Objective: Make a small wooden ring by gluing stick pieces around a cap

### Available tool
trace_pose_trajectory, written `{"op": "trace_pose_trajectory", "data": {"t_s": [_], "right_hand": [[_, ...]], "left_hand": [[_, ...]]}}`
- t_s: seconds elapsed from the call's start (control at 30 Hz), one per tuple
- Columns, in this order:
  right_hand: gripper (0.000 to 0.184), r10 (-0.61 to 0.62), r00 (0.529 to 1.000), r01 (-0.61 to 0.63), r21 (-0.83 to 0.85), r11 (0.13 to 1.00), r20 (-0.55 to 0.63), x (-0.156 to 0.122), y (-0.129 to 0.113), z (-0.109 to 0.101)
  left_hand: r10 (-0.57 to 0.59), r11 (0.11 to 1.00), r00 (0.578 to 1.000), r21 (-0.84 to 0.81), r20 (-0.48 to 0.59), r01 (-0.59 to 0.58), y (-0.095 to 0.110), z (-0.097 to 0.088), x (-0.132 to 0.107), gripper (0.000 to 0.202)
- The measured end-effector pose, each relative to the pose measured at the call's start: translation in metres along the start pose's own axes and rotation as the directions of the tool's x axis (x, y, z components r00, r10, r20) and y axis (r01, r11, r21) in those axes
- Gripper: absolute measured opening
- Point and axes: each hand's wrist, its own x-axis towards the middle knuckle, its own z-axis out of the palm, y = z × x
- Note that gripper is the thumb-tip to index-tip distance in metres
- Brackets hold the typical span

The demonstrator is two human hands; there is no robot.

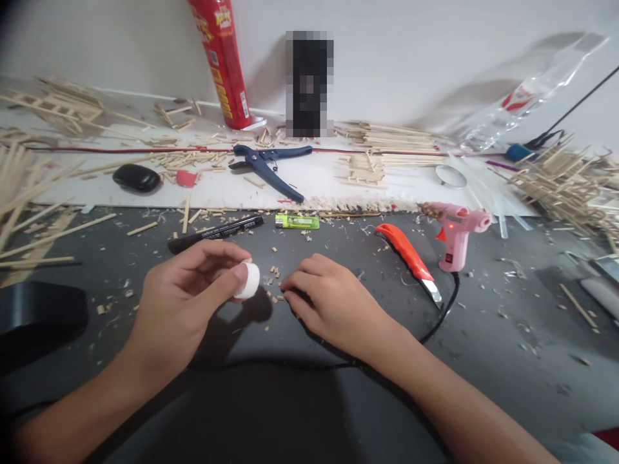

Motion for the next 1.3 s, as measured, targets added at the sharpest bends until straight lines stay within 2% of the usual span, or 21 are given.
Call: {"op": "trace_pose_trajectory", "data": {"t_s": [0.7,1.3], "right_hand": [[0.009,0.245,0.965,-0.246,0.002,0.969,-0.098,0.007,-0.009,0.008],[0.015,0.152,0.98,-0.168,-0.127,0.978,-0.125,0.008,-0.009,0.014]], "left_hand": [[0.015,0.998,1.0,0.057,0.014,-0.016,0.001,0.001,-0.002,0.006],[0.007,0.998,1.0,0.069,0.019,-0.008,0.002,0.001,-0.004,0.006]]}}
